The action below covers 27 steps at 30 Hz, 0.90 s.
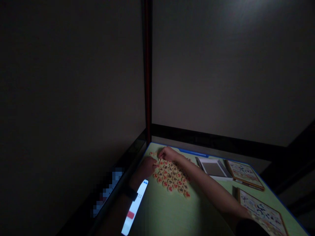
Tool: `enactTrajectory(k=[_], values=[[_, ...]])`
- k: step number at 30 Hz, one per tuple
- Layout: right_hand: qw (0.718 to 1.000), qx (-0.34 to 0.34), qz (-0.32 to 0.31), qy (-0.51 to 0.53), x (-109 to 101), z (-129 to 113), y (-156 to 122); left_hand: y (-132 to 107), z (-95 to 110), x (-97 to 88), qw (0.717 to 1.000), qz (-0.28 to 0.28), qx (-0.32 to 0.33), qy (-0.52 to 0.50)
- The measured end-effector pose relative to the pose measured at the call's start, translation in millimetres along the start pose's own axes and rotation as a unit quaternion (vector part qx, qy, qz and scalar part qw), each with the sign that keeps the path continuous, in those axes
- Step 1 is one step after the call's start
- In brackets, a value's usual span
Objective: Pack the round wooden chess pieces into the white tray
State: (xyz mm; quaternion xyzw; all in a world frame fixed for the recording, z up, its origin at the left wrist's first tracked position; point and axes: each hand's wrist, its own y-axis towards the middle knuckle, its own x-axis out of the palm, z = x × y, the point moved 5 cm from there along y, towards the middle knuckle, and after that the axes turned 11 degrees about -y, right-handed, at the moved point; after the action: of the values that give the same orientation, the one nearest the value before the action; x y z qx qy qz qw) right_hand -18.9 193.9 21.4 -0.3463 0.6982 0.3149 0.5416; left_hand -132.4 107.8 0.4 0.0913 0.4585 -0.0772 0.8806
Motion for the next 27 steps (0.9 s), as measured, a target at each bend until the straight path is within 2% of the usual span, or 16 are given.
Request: enactTrajectory(k=[7,13,17,22,25,27], values=[[0.999,0.010,-0.002,-0.043,-1.4,1.8,-4.5,-0.2,-2.4,-3.9,1.000,0.012,-0.027,-0.001],[0.992,0.034,0.026,-0.115,-10.0,-8.2,12.5,1.7,-2.1,-5.5,0.999,0.024,-0.033,0.027],[0.987,0.031,-0.003,-0.158,-8.1,-17.9,23.6,3.9,-6.1,-8.8,0.998,0.030,-0.040,0.044],[0.981,0.019,-0.026,-0.193,-6.6,-30.8,21.4,10.1,-15.8,-15.7,0.995,0.063,-0.050,0.060],[0.981,0.010,-0.026,-0.191,-7.0,-34.6,17.6,16.1,-13.8,-19.1,0.995,0.076,-0.036,0.059],[0.984,0.008,-0.028,-0.177,-7.2,-33.1,16.5,19.4,-8.5,-20.1,0.996,0.065,-0.016,0.060]])
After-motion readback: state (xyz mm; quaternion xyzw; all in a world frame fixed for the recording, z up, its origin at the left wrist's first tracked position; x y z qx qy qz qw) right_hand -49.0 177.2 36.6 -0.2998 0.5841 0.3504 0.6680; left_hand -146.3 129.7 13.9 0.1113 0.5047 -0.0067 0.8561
